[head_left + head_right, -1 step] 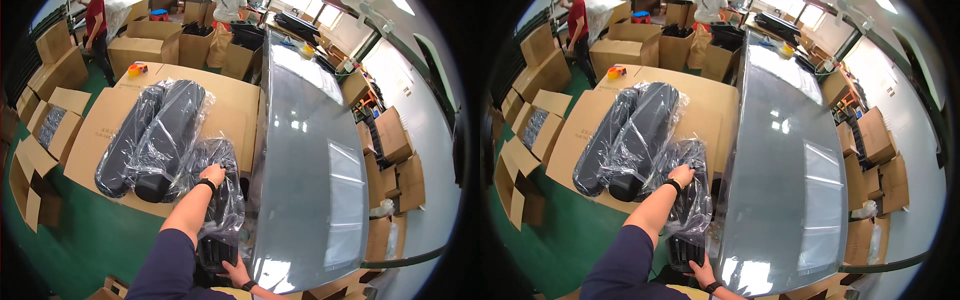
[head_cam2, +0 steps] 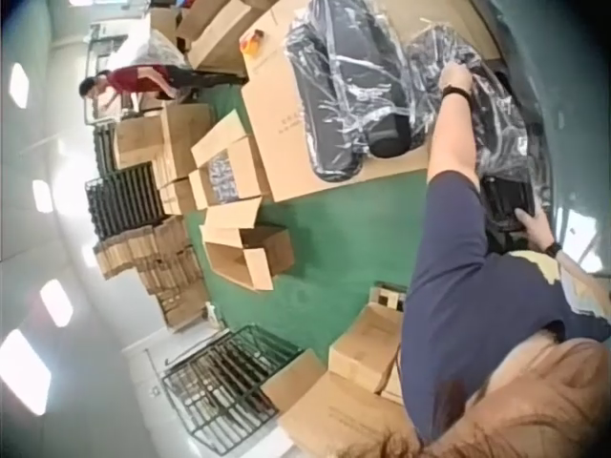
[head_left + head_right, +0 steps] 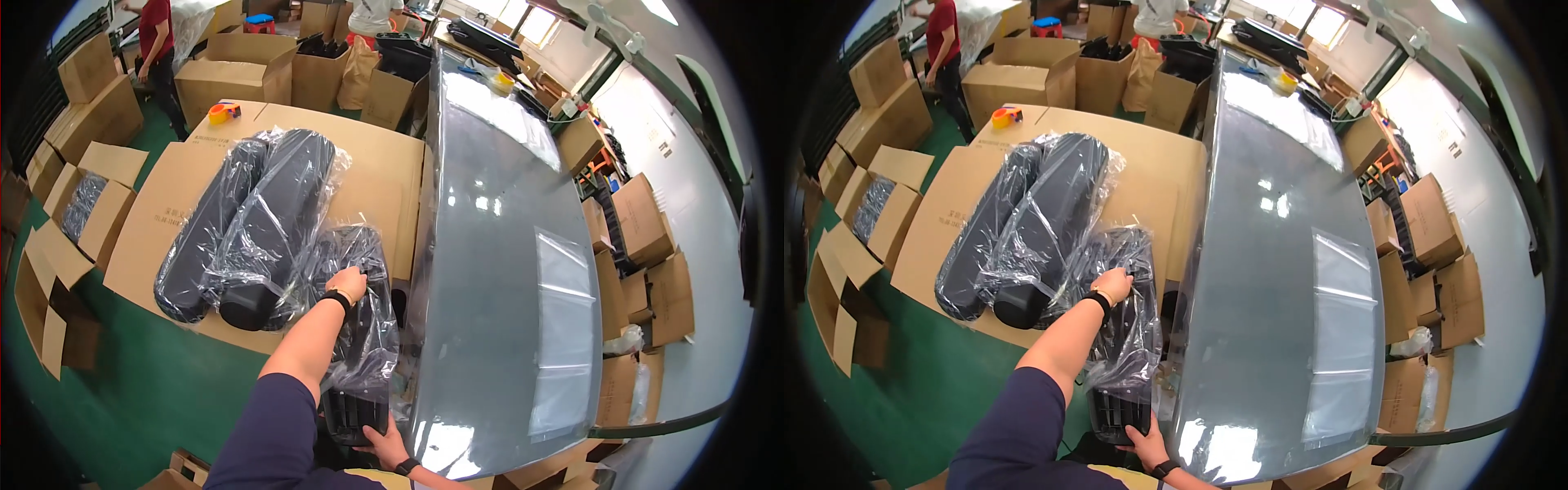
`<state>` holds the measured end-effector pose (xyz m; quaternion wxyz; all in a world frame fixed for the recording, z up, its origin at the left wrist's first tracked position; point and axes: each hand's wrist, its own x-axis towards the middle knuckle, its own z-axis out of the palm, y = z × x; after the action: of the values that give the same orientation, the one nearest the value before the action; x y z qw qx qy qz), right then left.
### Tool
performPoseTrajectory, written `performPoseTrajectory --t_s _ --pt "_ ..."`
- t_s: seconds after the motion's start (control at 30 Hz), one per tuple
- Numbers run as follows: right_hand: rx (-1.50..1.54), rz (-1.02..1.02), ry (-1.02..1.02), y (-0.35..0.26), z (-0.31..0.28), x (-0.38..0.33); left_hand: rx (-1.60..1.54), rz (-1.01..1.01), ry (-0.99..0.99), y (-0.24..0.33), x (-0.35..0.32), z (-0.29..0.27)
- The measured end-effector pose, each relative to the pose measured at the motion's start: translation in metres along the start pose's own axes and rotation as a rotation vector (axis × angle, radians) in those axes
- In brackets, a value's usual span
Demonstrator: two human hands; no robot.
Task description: The recorder is seen removing bike seats from a box, placing them into plastic bags, and then packing them into a larger shipping box, including opening a new box with a utility knife.
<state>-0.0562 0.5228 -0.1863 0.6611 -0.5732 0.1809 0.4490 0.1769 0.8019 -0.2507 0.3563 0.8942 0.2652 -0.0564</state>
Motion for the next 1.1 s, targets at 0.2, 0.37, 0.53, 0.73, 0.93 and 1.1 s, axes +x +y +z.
performPoseTrajectory --t_s 0.2,0.37,0.53,0.73,0.93,1.1 --pt "-0.035 -0.004 0.000 0.009 -0.005 0.008 -0.533 0.106 0.217 0.010 0.003 -0.014" --pt "-0.042 -0.014 -0.023 0.013 -0.010 0.008 -0.371 0.285 -0.100 0.005 -0.069 -0.023" --pt "-0.079 -0.047 -0.005 0.028 -0.019 0.025 -0.063 0.309 -0.164 0.017 -0.199 -0.052" --pt "-0.071 -0.109 0.014 0.032 -0.018 0.036 -0.490 0.307 -0.106 0.007 -0.252 -0.021" --pt "0.004 0.001 0.014 0.017 -0.001 0.014 -0.604 0.399 0.059 0.023 -0.253 -0.071" --pt "0.024 0.064 -0.057 0.030 -0.012 0.006 -0.687 0.482 0.032 0.016 -0.263 -0.067"
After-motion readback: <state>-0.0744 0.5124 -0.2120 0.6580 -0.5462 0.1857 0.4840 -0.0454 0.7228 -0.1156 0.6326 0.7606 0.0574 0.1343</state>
